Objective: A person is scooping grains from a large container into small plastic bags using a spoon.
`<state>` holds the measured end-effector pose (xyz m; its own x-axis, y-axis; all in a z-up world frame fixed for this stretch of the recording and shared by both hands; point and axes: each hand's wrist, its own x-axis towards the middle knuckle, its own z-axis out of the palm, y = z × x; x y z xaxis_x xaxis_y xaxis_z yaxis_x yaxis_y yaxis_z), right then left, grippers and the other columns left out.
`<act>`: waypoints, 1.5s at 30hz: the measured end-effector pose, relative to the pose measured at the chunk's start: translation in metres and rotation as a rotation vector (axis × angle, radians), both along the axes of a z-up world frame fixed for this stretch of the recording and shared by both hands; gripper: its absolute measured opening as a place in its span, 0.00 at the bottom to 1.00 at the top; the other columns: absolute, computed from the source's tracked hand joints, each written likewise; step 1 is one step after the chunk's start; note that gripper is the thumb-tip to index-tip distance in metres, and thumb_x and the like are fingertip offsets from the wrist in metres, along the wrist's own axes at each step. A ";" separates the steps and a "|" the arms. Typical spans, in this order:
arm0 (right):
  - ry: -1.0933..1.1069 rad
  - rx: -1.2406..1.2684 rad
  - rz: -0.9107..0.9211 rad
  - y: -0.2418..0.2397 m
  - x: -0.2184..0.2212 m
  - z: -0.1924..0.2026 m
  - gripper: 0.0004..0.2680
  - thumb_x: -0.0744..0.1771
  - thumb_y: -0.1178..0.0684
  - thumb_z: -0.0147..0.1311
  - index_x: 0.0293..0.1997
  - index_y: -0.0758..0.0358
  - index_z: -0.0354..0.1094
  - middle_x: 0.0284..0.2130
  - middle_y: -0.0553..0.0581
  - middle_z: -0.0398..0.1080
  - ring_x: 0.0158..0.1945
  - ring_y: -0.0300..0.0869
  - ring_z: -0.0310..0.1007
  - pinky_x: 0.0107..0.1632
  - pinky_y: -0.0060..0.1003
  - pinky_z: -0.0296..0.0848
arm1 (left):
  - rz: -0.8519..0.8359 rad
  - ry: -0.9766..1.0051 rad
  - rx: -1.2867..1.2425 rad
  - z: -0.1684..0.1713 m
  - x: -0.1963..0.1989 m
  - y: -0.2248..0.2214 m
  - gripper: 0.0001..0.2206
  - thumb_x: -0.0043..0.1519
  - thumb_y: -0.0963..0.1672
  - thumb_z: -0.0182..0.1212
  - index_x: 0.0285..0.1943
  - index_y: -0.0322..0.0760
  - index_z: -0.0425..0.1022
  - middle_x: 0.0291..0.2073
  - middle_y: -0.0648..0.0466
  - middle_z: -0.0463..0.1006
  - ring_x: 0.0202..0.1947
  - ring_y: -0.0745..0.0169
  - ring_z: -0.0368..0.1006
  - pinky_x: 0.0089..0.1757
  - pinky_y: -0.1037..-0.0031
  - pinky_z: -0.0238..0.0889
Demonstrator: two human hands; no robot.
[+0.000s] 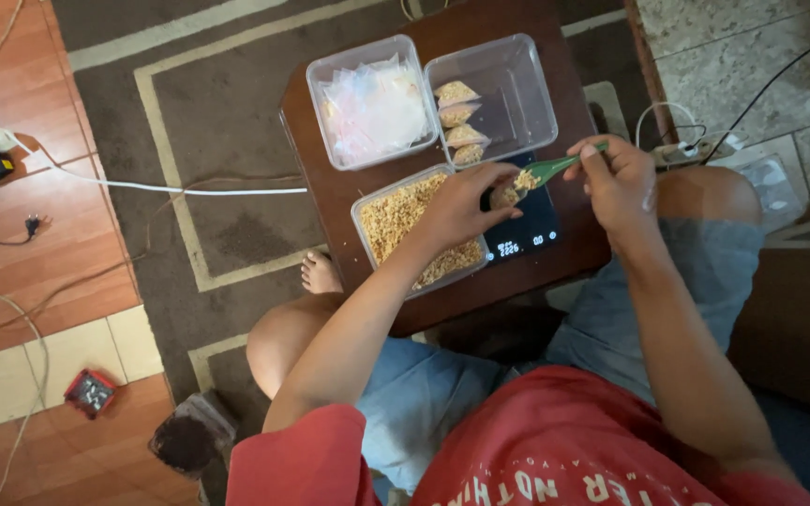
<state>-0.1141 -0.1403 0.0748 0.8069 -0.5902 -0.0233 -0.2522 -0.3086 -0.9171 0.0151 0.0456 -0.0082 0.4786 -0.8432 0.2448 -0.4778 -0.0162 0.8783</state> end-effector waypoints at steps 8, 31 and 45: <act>0.031 -0.008 -0.015 0.005 0.000 0.003 0.08 0.75 0.61 0.45 0.46 0.66 0.74 0.29 0.62 0.75 0.29 0.34 0.65 0.37 0.28 0.65 | 0.007 0.009 0.008 0.009 -0.002 0.001 0.27 0.56 0.47 0.76 0.63 0.41 0.71 0.48 0.45 0.80 0.50 0.41 0.79 0.50 0.55 0.74; 0.084 -0.091 0.027 0.005 0.001 0.004 0.09 0.75 0.61 0.45 0.46 0.65 0.75 0.30 0.63 0.76 0.32 0.38 0.70 0.39 0.32 0.69 | 0.010 -0.007 -0.007 0.005 -0.003 0.000 0.26 0.56 0.45 0.76 0.63 0.41 0.71 0.46 0.46 0.80 0.49 0.41 0.80 0.49 0.54 0.75; 0.070 -0.207 0.072 0.000 0.000 -0.015 0.08 0.75 0.61 0.48 0.46 0.62 0.76 0.29 0.59 0.76 0.31 0.42 0.72 0.40 0.36 0.68 | 0.007 -0.003 0.007 0.006 -0.004 -0.001 0.26 0.57 0.44 0.76 0.64 0.43 0.71 0.46 0.46 0.80 0.50 0.40 0.79 0.50 0.54 0.74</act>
<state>-0.1144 -0.1405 0.0603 0.8478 -0.5292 0.0349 -0.2834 -0.5076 -0.8136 0.0111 0.0449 -0.0023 0.4836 -0.8416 0.2403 -0.4806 -0.0259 0.8765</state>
